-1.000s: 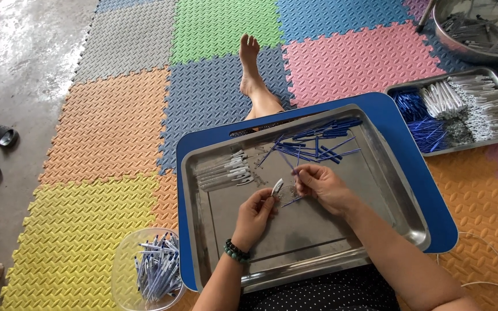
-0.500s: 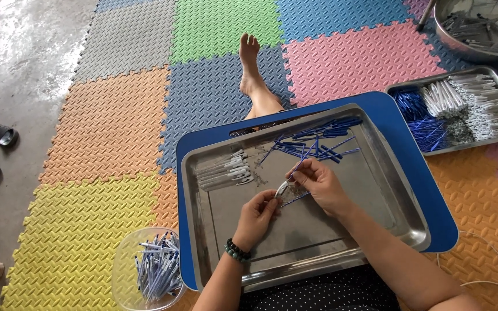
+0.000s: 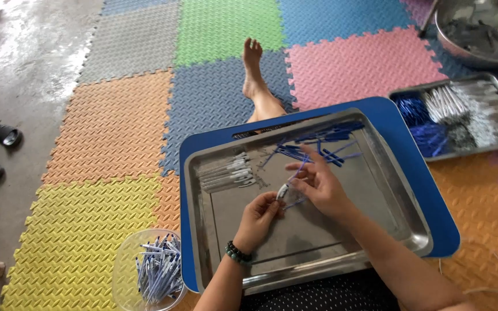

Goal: Assembling ballpoint pens by inserting ink refills into barrels and attaching caps on a tray.

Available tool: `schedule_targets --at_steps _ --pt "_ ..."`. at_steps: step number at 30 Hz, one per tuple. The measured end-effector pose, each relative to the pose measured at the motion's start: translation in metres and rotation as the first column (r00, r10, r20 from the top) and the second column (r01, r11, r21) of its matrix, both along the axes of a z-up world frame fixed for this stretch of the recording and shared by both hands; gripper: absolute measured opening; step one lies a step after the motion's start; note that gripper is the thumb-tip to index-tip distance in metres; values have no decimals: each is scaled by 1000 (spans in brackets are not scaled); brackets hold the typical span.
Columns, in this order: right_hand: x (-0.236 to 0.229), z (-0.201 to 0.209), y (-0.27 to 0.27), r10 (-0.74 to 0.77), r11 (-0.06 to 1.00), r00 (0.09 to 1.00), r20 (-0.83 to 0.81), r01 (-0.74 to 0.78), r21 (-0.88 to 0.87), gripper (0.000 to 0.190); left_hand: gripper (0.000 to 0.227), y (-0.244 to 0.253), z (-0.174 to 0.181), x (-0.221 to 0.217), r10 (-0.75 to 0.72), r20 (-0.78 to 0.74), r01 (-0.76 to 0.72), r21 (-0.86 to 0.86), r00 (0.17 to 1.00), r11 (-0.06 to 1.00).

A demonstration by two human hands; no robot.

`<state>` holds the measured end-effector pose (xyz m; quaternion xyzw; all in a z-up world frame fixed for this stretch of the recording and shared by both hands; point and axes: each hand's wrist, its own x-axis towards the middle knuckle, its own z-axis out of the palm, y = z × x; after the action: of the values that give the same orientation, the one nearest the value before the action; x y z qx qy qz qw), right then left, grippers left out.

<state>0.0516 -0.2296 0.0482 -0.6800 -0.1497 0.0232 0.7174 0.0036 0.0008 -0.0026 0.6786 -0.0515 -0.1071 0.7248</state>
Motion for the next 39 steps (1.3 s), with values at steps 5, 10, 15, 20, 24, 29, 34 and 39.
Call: schedule_targets --at_steps 5,10,15,20,24,29,34,39 --pt "-15 48 5 -33 974 981 192 75 -214 54 24 -7 -1 -5 31 -3 -31 -100 1000 994" --pt "-6 32 -7 235 878 915 327 -55 -476 49 23 -7 13 -9 56 30 -50 -175 998 983" --pt "53 -5 -75 35 703 933 358 231 -672 46 19 -5 29 -8 141 34 -119 -368 989 922" --pt "71 -41 -138 49 9 890 453 453 -892 50 27 8 28 -6 39 -48 -57 -470 998 881" --pt "80 -63 -157 16 85 832 554 551 -830 20 36 6 22 -2 72 -166 -150 -528 984 836" --pt "110 -117 -175 34 -146 803 595 592 -792 22 31 -2 18 0 200 -164 -256 -485 966 836" --pt "94 -89 -160 -28 -136 744 668 659 -739 40 35 -2 13 0 193 -107 -221 -451 975 865" --pt "65 -50 -125 -168 175 945 281 309 -935 12 35 -5 14 -1 254 -10 -248 -242 967 938"
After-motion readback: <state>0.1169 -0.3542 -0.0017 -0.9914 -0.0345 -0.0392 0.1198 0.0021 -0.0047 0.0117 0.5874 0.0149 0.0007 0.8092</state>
